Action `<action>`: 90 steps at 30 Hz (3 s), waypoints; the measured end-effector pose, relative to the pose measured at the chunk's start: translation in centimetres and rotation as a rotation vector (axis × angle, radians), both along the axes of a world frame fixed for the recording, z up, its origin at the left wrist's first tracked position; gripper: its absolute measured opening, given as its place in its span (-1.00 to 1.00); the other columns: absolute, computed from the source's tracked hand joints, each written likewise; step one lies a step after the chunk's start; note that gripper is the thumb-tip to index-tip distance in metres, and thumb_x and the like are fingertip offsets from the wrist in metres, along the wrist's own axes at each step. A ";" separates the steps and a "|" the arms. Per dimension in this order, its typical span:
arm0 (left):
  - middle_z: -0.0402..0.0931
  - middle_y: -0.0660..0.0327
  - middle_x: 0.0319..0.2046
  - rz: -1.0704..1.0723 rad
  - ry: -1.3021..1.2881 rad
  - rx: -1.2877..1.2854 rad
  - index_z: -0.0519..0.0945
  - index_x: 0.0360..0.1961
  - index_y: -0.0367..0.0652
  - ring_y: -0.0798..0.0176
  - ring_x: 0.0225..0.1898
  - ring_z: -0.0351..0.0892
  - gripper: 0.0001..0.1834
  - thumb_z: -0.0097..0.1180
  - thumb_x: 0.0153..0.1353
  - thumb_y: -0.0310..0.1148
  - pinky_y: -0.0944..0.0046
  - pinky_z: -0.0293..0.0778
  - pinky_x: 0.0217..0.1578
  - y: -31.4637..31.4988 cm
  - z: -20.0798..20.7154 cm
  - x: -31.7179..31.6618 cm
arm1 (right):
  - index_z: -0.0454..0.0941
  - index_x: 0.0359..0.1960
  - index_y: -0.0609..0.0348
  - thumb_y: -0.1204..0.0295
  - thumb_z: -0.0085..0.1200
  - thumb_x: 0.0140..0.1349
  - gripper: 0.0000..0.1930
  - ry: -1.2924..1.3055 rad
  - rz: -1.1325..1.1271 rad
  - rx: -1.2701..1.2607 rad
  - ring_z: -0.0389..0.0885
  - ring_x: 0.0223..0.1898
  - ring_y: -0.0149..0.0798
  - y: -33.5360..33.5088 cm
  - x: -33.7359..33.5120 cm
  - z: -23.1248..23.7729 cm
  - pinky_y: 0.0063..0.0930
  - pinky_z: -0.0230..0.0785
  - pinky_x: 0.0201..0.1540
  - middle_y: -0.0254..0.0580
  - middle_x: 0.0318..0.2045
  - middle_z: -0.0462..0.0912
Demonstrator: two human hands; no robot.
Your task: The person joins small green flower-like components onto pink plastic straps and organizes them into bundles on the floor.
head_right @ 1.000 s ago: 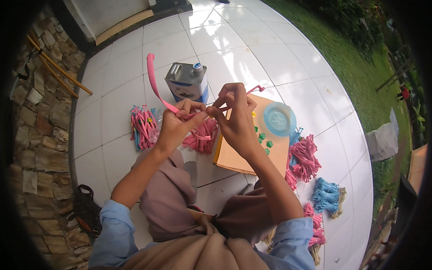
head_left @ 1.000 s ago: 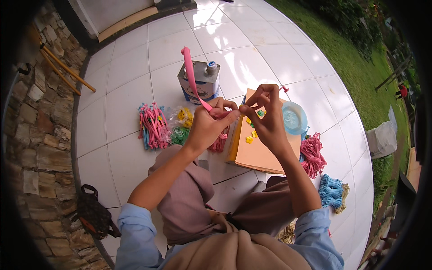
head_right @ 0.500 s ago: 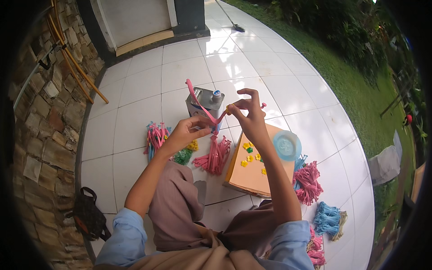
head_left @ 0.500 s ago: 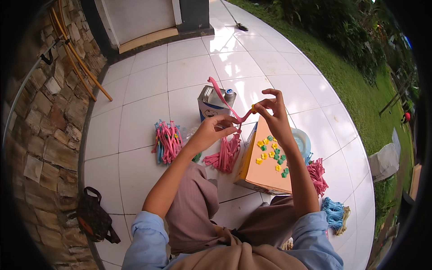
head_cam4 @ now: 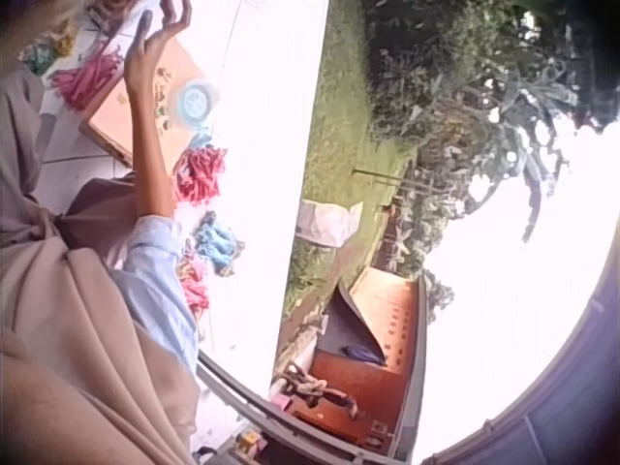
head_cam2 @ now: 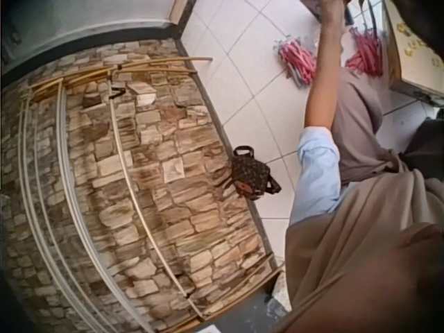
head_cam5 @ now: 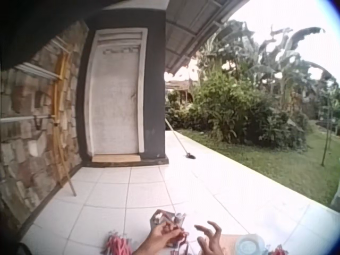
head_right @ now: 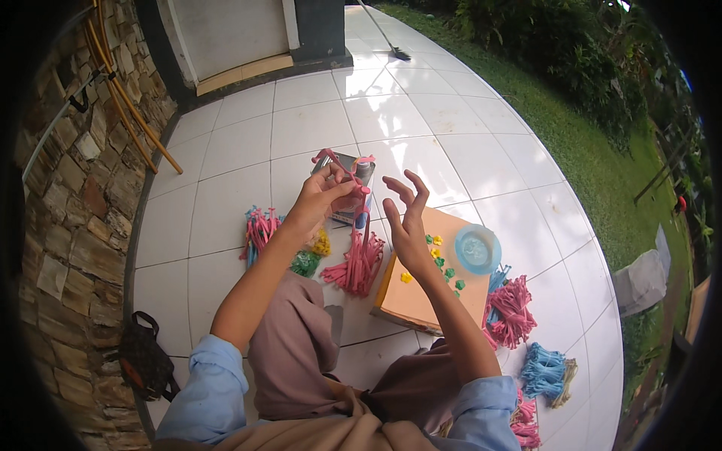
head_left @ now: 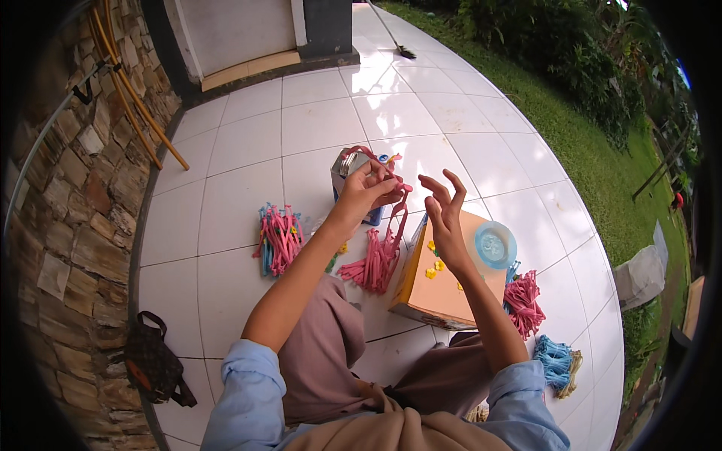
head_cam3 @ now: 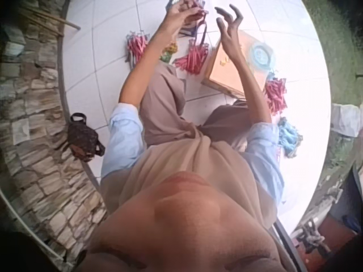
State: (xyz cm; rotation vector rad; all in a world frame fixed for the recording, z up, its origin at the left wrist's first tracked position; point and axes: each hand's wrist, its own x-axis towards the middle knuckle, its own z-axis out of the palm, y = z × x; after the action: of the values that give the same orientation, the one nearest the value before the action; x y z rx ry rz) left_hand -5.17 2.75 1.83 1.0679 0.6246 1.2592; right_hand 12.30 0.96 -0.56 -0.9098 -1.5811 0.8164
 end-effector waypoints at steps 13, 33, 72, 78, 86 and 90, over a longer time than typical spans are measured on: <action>0.30 0.22 -0.16 0.279 1.303 1.101 0.35 0.04 0.13 0.14 0.00 0.29 -0.33 0.16 -0.17 -0.61 0.14 0.23 0.10 -2.6 -1.1 -2.3 | -0.19 0.12 0.09 0.62 -0.13 0.19 -0.43 0.329 0.349 -0.450 0.53 -0.30 -0.31 -2.2 -1.9 -0.1 -0.45 0.51 -0.23 0.02 -0.21 0.42; 0.49 0.38 -0.39 -0.106 0.256 -0.129 0.45 -0.02 -0.26 0.63 -0.65 0.01 -0.67 -0.10 0.28 -0.31 0.58 0.03 -0.63 -0.6 -3.4 0.0 | 0.24 -0.16 0.23 0.60 0.14 -0.08 -0.57 -0.612 -0.041 -0.429 0.54 -0.30 -0.13 0.8 9.0 -10.8 -0.35 0.36 -0.30 0.00 -0.38 0.52; 0.34 0.47 -0.61 -0.350 0.157 -0.528 0.52 -0.29 -0.23 0.66 -0.73 0.13 -0.85 0.00 0.18 -0.38 0.62 0.04 -0.76 -1.9 -4.9 2.0 | 0.16 -0.09 0.21 0.54 0.09 0.09 -0.60 0.097 0.147 -0.339 0.58 -0.35 -0.36 -2.7 3.3 -0.3 -0.54 0.43 -0.25 -0.11 -0.38 0.58; 0.30 0.43 -0.65 -0.330 0.059 -0.765 0.49 -0.34 -0.23 0.63 -0.74 0.04 -0.86 0.00 0.20 -0.37 0.59 -0.01 -0.78 -1.6 -4.7 2.9 | 0.22 -0.15 0.22 0.59 0.12 0.02 -0.62 -0.050 -0.024 -0.266 0.59 -0.39 -0.36 -2.1 4.3 -1.5 -0.52 0.46 -0.31 -0.12 -0.43 0.58; 0.11 0.40 -0.67 -0.443 -0.278 -0.959 0.30 -0.44 -0.19 0.59 -0.73 -0.04 -0.81 -0.11 0.28 -0.34 0.55 -0.06 -0.77 -0.1 -5.4 1.4 | 0.23 -0.18 0.22 0.61 0.13 0.02 -0.63 0.183 -0.298 -0.203 0.53 -0.40 -0.40 -0.7 7.6 -0.4 -0.61 0.38 -0.31 -0.20 -0.44 0.55; 0.04 0.42 -0.68 -0.424 -0.322 -0.982 0.27 -0.40 -0.15 0.58 -0.74 -0.10 -0.85 -0.15 0.29 -0.35 0.55 -0.08 -0.77 0.0 -5.6 1.2 | 0.22 -0.19 0.21 0.60 0.14 0.04 -0.64 0.221 -0.102 -0.153 0.54 -0.38 -0.41 -1.4 6.5 1.2 -0.62 0.38 -0.29 -0.19 -0.43 0.56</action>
State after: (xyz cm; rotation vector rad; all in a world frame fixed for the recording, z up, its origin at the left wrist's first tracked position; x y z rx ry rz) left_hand -3.98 2.78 -3.75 0.1470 0.6136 0.5849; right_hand 18.80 -0.49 0.60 -0.9660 -1.2839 0.9417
